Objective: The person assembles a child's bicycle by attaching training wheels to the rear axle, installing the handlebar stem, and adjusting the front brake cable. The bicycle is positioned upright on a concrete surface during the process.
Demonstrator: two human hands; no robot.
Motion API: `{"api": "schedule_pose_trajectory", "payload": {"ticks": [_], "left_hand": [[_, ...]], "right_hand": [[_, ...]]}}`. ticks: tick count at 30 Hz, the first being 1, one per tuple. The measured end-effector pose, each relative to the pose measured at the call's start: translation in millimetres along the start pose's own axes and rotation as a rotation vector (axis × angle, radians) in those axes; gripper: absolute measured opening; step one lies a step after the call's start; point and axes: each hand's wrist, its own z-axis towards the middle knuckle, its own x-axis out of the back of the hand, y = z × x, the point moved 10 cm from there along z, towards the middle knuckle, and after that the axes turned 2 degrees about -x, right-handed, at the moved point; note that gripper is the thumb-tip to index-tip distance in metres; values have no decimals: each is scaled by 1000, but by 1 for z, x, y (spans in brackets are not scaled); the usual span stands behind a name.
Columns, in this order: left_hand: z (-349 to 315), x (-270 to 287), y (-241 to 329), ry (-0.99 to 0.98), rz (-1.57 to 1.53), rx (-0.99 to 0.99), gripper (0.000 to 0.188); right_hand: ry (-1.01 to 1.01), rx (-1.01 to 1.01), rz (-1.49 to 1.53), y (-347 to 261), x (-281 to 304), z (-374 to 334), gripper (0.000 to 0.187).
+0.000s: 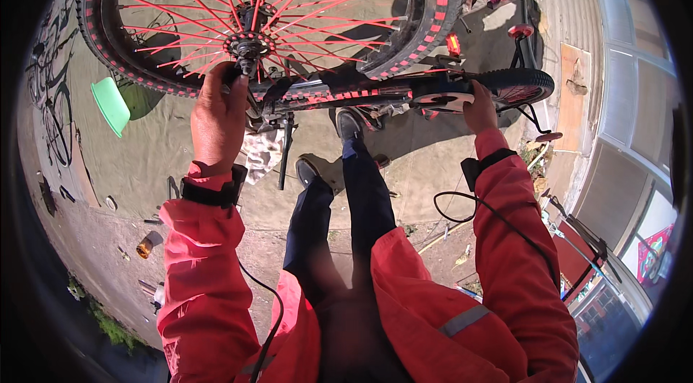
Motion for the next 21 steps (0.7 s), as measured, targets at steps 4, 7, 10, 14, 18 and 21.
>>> {"api": "schedule_pose_trajectory", "payload": {"ticks": [4, 7, 10, 14, 18, 21], "left_hand": [[36, -18, 28, -11, -58, -88, 27], [59, -27, 36, -11, 25, -85, 31], [81, -39, 46, -11, 36, -92, 33], [100, -50, 63, 12, 47, -127, 31], [115, -61, 70, -14, 22, -81, 31], [121, -64, 78, -7, 24, -126, 32]], "right_hand": [[31, -16, 91, 9, 1, 35, 58], [-19, -2, 98, 14, -1, 61, 59], [-57, -62, 37, 24, -5, 82, 56], [-67, -77, 17, 30, -9, 105, 58], [-58, -29, 11, 31, -10, 120, 57], [-59, -35, -8, 33, -11, 128, 57]]}}
